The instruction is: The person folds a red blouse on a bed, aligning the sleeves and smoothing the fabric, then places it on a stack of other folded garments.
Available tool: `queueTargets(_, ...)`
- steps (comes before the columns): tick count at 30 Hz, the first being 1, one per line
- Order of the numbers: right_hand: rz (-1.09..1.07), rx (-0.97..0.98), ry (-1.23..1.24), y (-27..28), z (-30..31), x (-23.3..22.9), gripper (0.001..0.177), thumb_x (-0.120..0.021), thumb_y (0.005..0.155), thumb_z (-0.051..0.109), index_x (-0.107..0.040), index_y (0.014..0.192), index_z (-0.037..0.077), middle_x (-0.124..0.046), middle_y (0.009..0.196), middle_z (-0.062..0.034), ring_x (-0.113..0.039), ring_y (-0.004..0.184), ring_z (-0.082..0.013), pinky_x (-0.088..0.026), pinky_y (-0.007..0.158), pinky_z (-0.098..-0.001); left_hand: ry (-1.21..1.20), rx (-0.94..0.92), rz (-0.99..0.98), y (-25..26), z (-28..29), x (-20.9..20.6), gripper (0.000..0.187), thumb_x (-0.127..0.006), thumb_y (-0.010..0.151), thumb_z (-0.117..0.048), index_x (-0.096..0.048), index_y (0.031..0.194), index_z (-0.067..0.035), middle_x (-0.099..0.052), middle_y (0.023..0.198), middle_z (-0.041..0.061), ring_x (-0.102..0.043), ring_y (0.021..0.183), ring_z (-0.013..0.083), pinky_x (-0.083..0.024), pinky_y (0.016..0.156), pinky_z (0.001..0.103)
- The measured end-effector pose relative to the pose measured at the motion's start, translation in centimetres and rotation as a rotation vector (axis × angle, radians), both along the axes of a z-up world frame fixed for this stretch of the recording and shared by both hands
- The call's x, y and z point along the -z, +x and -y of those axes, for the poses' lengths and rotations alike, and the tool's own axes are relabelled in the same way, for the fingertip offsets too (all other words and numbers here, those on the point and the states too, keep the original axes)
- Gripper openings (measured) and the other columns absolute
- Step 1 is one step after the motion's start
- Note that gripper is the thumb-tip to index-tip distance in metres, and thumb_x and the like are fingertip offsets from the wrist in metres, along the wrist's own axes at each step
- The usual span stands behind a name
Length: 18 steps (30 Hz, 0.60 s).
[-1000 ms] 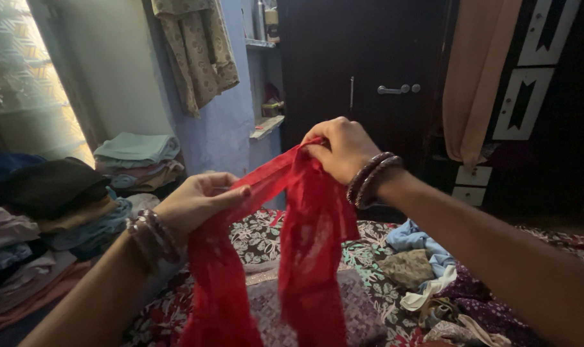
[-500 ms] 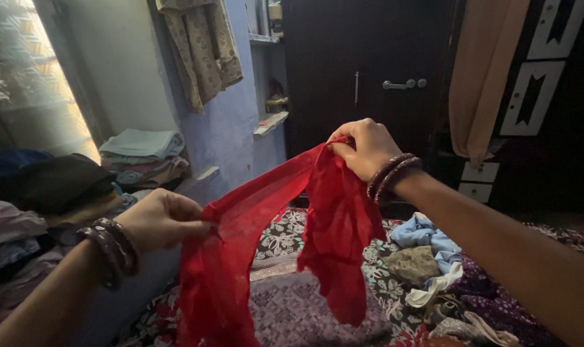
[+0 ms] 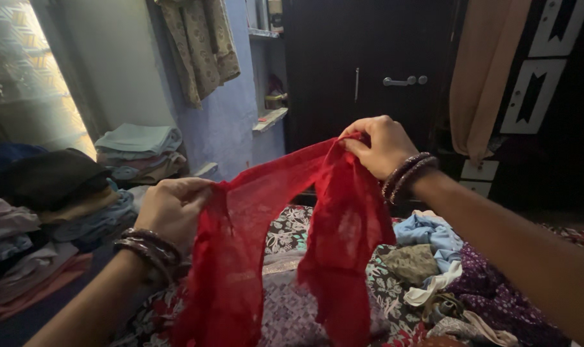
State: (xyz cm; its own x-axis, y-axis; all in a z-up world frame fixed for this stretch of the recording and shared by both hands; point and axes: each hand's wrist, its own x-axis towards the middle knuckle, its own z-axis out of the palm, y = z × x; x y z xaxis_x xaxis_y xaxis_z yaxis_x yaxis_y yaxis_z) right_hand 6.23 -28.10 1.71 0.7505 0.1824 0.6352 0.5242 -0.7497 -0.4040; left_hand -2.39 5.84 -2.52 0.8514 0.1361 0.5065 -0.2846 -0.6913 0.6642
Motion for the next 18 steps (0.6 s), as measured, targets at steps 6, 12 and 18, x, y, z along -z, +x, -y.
queueTargets(6, -0.060, 0.060, -0.083, 0.7, 0.9, 0.9, 0.018, -0.071, 0.092, 0.022, -0.080, 0.104, 0.013, -0.079, 0.092, -0.0094, -0.076, 0.084, -0.0210, -0.058, 0.082, -0.0354, 0.067, -0.126, 0.071, 0.5, 1.4, 0.5, 0.022, -0.062, 0.096, -0.014, -0.076, 0.111, -0.007, -0.078, 0.093, 0.016, -0.078, 0.081, 0.0244, -0.059, 0.075, 0.036)
queueTargets(12, -0.074, 0.089, -0.031, 0.7, 1.2, 1.5, 0.020, -0.073, 0.090, 0.024, -0.079, 0.105, 0.013, -0.079, 0.094, -0.0098, -0.077, 0.086, -0.0209, -0.058, 0.083, -0.0346, 0.514, 0.039, 0.028, 1.4, 0.9, 3.0, 0.017, -0.070, 0.086, -0.012, -0.082, 0.097, -0.010, -0.078, 0.090, 0.014, -0.077, 0.080, 0.0273, -0.061, 0.078, 0.037)
queueTargets(18, 0.011, 0.080, -0.009, 0.5, 1.2, 1.4, 0.021, -0.071, 0.091, 0.022, -0.078, 0.107, 0.010, -0.078, 0.094, -0.0127, -0.077, 0.086, -0.0215, -0.059, 0.082, -0.0346, 0.475, -0.121, -0.240, 3.0, -2.6, 5.1, 0.023, -0.071, 0.086, -0.011, -0.082, 0.105, -0.015, -0.080, 0.098, 0.013, -0.080, 0.088, 0.0232, -0.062, 0.087, 0.035)
